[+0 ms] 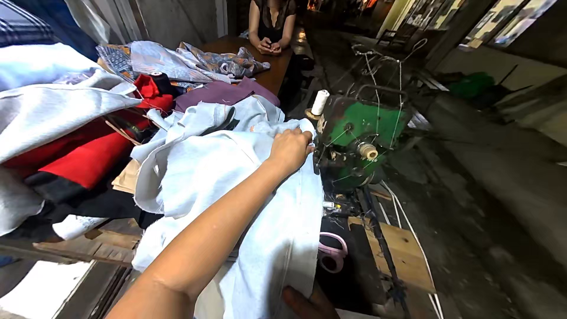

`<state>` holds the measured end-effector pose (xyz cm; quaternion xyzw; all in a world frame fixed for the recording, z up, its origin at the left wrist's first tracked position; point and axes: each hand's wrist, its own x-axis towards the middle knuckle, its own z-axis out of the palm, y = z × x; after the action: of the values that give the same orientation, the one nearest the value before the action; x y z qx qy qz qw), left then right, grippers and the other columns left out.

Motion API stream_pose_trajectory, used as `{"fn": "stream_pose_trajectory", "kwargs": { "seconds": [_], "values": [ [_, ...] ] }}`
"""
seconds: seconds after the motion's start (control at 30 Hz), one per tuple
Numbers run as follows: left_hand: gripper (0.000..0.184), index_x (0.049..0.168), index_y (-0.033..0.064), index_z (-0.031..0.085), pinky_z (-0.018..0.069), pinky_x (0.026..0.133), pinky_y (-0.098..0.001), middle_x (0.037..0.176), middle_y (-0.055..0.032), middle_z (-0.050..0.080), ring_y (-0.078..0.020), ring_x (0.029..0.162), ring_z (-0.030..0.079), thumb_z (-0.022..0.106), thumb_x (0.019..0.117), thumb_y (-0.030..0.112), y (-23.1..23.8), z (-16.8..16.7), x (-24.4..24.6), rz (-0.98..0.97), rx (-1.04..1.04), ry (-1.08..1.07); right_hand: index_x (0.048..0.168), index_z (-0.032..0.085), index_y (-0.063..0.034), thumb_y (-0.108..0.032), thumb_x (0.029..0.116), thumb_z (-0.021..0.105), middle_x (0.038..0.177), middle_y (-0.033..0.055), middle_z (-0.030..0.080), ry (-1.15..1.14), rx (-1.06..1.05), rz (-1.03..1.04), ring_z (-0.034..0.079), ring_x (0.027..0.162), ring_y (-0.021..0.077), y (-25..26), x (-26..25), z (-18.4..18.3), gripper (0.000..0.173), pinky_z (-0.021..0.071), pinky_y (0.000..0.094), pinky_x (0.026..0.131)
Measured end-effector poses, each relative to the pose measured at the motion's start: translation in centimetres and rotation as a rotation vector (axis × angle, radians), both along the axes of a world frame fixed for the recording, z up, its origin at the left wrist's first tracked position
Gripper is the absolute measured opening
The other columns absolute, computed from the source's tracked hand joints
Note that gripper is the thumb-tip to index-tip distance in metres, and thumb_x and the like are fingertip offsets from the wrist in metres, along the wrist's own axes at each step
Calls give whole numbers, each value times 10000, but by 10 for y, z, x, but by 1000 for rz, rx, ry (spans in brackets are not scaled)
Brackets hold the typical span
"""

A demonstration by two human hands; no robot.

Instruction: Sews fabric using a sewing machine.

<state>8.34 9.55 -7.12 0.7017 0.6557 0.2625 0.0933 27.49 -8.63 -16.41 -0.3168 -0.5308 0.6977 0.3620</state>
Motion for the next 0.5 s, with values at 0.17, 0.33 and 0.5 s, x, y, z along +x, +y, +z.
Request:
{"fn": "stream_pose_trajectory", "kwargs": {
  "seconds": [0.17, 0.33, 0.5],
  "values": [
    [288, 1182, -23, 681, 451, 995, -580, 1176, -243, 663, -420, 1179, 605, 585, 1055, 217, 6, 2, -3, -7, -3, 20, 1056, 641, -59, 134, 957, 427, 912, -79, 757, 23, -43, -19, 714, 876, 1, -2, -1, 6, 305, 592, 238, 872],
    [281, 1171, -34, 683, 450, 999, -576, 1162, -247, 664, -423, 1172, 605, 592, 1051, 203, 11, 2, -6, -23, 8, 21, 1028, 636, -49, 135, 958, 410, 880, -75, 751, 18, -46, -40, 712, 850, 1, -3, -4, 6, 300, 593, 239, 855],
    [276, 1165, -38, 685, 445, 1003, -579, 1163, -249, 665, -426, 1177, 602, 598, 1046, 196, 16, 0, -9, -33, 13, 6, 1051, 629, -44, 133, 954, 435, 891, -74, 752, -27, -58, -47, 712, 856, -1, -3, -3, 1, 280, 592, 234, 861]
  ]
}}
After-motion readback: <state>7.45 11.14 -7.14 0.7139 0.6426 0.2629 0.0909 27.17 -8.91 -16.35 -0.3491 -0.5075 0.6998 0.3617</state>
